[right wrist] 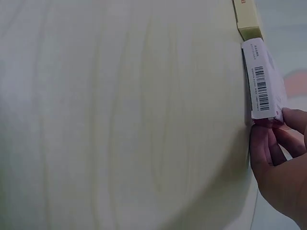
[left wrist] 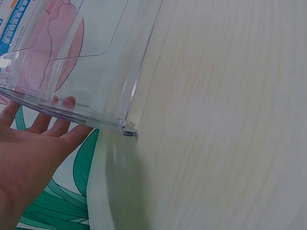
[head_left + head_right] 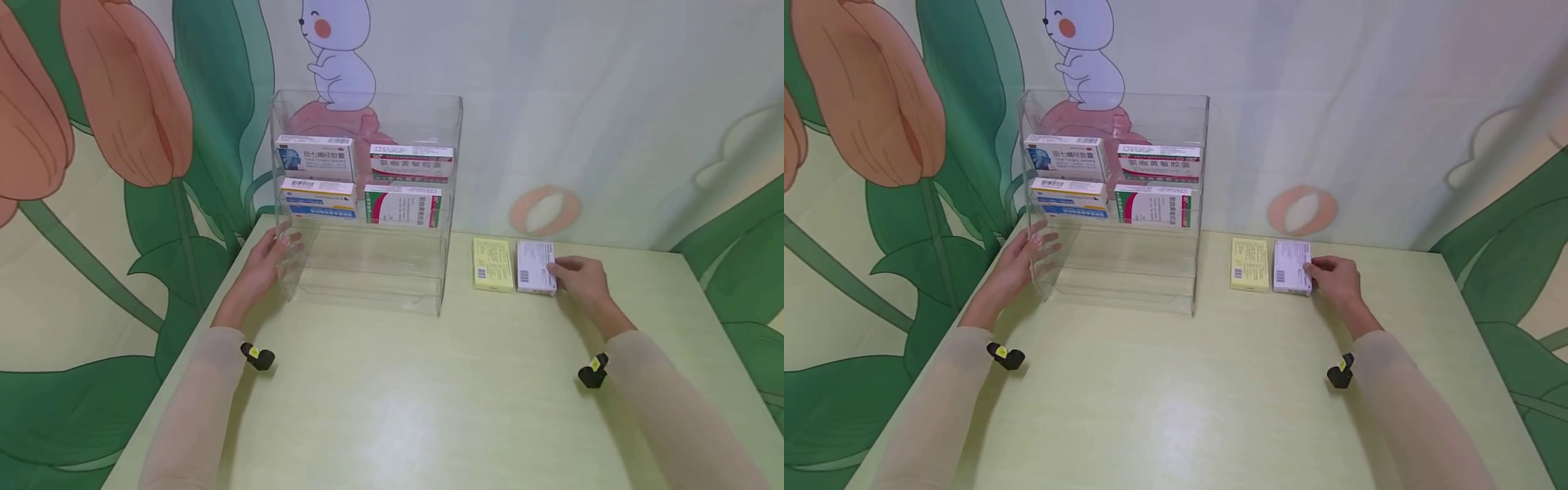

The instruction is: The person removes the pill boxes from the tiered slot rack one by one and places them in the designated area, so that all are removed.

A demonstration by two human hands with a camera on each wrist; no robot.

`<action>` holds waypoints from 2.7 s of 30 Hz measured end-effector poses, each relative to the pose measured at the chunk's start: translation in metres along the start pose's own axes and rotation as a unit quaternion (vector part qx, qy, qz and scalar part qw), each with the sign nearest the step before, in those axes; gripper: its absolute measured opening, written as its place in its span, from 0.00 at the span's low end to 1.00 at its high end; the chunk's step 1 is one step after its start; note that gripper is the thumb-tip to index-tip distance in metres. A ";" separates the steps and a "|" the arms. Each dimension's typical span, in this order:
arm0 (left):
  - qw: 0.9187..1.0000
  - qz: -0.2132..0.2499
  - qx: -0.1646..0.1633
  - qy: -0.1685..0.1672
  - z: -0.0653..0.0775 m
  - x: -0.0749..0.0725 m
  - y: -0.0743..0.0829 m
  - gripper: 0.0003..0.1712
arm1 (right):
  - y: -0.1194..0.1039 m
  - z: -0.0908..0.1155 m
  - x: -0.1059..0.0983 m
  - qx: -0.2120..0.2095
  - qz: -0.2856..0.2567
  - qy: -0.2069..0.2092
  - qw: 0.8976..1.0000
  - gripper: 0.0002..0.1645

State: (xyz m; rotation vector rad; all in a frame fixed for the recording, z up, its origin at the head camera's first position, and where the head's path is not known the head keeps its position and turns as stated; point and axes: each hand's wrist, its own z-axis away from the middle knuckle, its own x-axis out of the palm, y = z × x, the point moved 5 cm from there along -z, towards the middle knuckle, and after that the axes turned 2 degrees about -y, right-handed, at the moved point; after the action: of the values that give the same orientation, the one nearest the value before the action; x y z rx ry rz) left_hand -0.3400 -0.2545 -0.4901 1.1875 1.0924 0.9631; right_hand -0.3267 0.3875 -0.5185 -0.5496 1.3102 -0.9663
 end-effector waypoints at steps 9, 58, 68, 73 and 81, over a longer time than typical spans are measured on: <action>1.000 0.001 0.000 0.000 -0.001 0.003 -0.001 0.39 | 0.000 0.004 -0.001 0.004 0.029 0.039 0.999 0.31; 1.000 -0.009 0.000 0.007 0.000 0.002 -0.002 0.36 | -0.277 0.104 0.066 -0.442 0.101 0.101 0.886 0.28; 1.000 0.002 -0.011 0.006 -0.003 0.002 -0.006 0.35 | -0.301 0.090 0.140 -0.474 0.218 0.033 0.853 0.33; 1.000 -0.005 -0.014 0.008 -0.002 0.003 -0.005 0.35 | -0.302 0.082 0.156 -0.452 0.280 0.037 0.846 0.34; 1.000 -0.003 0.005 0.012 0.001 0.002 0.001 0.36 | -0.309 0.086 0.164 -0.455 0.336 0.065 0.822 0.29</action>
State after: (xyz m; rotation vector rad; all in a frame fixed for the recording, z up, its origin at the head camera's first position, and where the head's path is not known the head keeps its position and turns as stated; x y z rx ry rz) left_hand -0.3388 -0.2525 -0.4896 1.1829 1.1205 0.9700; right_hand -0.3346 0.0744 -0.3403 -0.6541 1.8895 0.2781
